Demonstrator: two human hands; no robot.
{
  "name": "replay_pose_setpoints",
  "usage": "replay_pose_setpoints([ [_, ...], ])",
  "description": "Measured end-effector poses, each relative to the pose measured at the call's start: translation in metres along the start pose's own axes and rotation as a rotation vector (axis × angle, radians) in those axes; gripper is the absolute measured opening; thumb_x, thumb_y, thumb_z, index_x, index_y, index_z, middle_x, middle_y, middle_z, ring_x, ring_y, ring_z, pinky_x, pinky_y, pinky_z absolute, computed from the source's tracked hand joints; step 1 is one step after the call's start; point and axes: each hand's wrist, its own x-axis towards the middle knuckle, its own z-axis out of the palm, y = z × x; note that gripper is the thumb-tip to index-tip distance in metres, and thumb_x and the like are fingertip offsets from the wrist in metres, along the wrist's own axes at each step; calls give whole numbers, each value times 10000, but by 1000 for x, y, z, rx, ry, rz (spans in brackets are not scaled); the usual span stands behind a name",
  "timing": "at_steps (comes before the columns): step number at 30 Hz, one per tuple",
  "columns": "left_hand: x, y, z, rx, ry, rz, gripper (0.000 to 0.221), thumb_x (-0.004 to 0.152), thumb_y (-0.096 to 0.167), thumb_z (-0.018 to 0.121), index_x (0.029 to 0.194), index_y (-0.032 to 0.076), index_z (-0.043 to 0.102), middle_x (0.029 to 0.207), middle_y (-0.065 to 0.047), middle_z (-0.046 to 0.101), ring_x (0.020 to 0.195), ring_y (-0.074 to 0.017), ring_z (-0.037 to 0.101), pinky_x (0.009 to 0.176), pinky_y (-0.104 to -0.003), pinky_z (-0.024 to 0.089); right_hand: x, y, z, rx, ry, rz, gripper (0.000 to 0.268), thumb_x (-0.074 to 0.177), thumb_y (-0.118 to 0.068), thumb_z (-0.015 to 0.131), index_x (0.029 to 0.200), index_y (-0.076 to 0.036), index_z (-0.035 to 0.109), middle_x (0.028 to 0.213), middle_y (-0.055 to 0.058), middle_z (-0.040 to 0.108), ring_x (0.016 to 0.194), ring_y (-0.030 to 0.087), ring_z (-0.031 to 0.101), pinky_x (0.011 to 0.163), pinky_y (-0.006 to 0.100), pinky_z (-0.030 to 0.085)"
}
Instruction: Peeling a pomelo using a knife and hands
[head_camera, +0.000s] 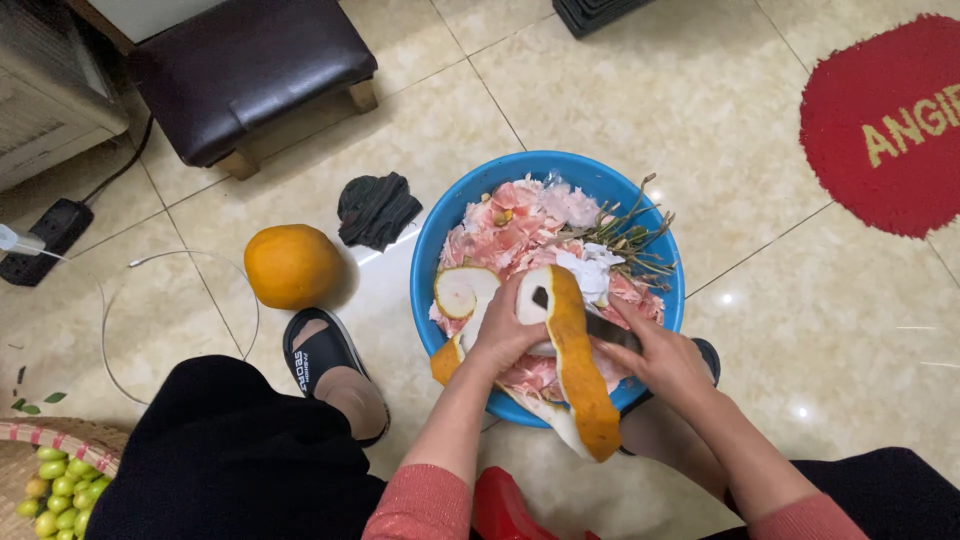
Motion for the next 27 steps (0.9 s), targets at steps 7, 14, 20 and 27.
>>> replay_pose_setpoints([
  [7,-2,-18,6,37,-9,-10,1226,514,488,952,1568,184,406,1522,-181,461,1424,-449,443,1213,-506,350,27,-12,-7,203,-76,-82,668,866,-533,700,1501,-509,496,1263,125,749,1238,435,623,1110,492,457],
  [14,3,-34,9,6,15,32,1151,554,439,934,1556,186,429,1541,-184,448,1421,-470,432,1216,-527,334,4,-7,-21,259,-62,64,639,850,-502,731,1464,-491,553,1241,183,751,1226,454,623,1098,516,471],
  [20,-5,-35,14,46,15,101,1160,547,449,946,1551,173,437,1550,-179,447,1409,-482,440,1218,-518,328,32,4,-4,317,-21,-121,617,864,-436,734,1464,-434,588,1219,181,761,1265,442,597,1200,526,339],
  [27,-8,-43,23,127,24,157,1172,555,448,962,1549,146,419,1565,-197,414,1432,-482,398,1228,-516,306,48,-1,-5,405,-101,-245,596,904,-357,680,1491,-382,579,1253,174,753,1239,401,640,1136,494,420],
])
